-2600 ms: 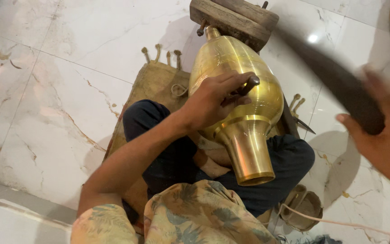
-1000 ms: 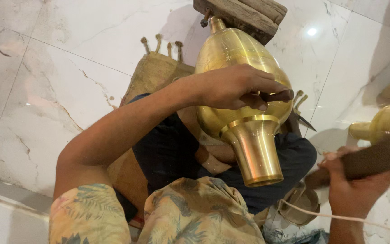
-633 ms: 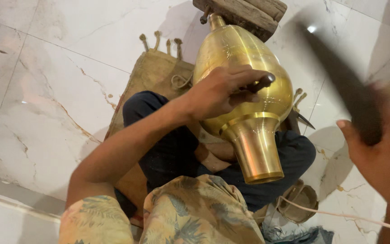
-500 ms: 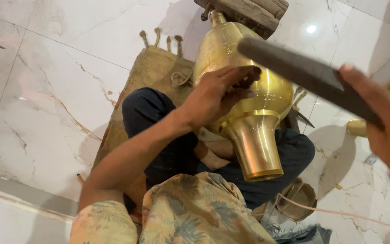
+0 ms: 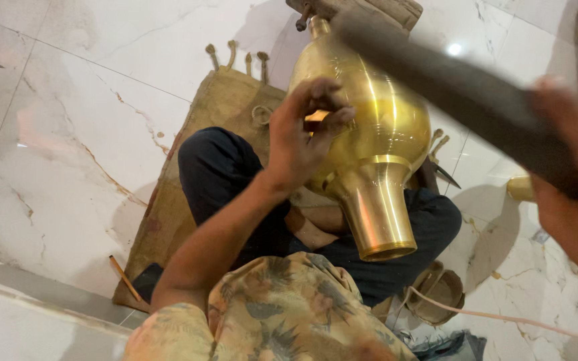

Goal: The person sits cross-legged on the floor with a large brass vessel on their lap, holding a punch against the brass surface and striking it with a wooden mallet to shape and decorate the vessel. They reposition the punch around the vessel's body and neck while continuing to hammer.

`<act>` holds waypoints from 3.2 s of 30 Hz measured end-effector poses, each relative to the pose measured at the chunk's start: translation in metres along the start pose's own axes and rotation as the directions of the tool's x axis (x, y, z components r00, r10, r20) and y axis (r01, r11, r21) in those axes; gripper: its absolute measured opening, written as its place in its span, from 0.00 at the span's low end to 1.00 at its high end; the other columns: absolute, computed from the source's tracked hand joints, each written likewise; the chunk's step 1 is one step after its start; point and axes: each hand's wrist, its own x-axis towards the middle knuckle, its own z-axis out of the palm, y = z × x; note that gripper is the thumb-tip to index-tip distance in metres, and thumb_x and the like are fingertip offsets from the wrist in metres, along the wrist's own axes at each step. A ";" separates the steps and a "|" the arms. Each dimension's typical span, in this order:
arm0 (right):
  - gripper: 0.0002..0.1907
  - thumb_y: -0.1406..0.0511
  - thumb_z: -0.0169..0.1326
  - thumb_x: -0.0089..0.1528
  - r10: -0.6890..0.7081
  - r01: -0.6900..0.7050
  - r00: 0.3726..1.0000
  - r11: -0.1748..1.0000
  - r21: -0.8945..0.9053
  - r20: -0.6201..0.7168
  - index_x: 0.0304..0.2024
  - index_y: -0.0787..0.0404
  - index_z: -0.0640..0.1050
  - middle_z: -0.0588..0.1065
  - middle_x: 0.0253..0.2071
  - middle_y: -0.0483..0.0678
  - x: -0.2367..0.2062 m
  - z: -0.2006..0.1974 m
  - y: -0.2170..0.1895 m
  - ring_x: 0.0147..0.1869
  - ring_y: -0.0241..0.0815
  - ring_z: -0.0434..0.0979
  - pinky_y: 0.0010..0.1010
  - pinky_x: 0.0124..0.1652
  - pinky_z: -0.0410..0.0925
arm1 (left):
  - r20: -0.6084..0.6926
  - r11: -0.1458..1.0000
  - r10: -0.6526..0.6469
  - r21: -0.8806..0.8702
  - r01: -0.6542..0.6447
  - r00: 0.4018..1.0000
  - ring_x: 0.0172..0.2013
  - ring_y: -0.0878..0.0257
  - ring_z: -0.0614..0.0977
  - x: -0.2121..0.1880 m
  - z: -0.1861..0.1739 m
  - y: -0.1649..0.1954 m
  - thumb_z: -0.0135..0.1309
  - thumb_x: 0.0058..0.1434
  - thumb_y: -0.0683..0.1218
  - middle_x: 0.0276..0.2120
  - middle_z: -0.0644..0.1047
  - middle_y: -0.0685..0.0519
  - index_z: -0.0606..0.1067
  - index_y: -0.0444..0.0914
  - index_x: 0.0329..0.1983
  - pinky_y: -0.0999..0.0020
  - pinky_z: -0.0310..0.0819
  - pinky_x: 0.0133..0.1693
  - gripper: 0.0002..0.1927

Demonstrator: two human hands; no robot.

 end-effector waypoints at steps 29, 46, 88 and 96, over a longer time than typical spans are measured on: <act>0.23 0.63 0.64 0.70 0.335 -0.266 0.937 0.869 0.417 -0.102 0.56 0.71 0.69 0.78 0.41 0.57 -0.056 0.052 0.014 0.43 0.49 0.83 0.35 0.43 0.76 | 0.740 0.946 0.125 0.113 -0.305 0.661 0.42 0.57 0.82 0.070 -0.015 -0.003 0.58 0.68 0.39 0.42 0.80 0.51 0.69 0.38 0.69 0.57 0.79 0.48 0.27; 0.43 0.74 0.63 0.58 0.023 0.022 0.987 0.959 -0.281 0.157 0.75 0.58 0.67 0.72 0.33 0.57 0.007 0.000 0.022 0.27 0.46 0.74 0.36 0.29 0.70 | 0.420 0.975 0.086 0.152 -0.163 0.904 0.46 0.61 0.85 0.024 -0.016 -0.012 0.58 0.72 0.43 0.49 0.80 0.49 0.70 0.36 0.65 0.65 0.86 0.49 0.21; 0.31 0.76 0.60 0.66 0.082 -0.074 0.990 0.995 0.069 -0.115 0.71 0.61 0.69 0.74 0.43 0.57 -0.068 0.051 0.041 0.37 0.49 0.76 0.37 0.42 0.71 | 0.682 0.875 0.249 0.145 -0.461 0.688 0.44 0.56 0.84 0.052 -0.014 -0.011 0.60 0.67 0.41 0.48 0.81 0.51 0.73 0.39 0.66 0.57 0.82 0.48 0.23; 0.45 0.75 0.66 0.66 0.421 -0.154 0.868 0.734 0.661 -0.265 0.76 0.66 0.53 0.73 0.47 0.55 -0.117 0.149 0.020 0.49 0.46 0.75 0.34 0.53 0.72 | 0.303 0.983 0.139 -0.156 -0.095 0.943 0.53 0.54 0.85 0.052 -0.037 -0.023 0.54 0.76 0.40 0.56 0.78 0.46 0.66 0.39 0.68 0.60 0.86 0.54 0.20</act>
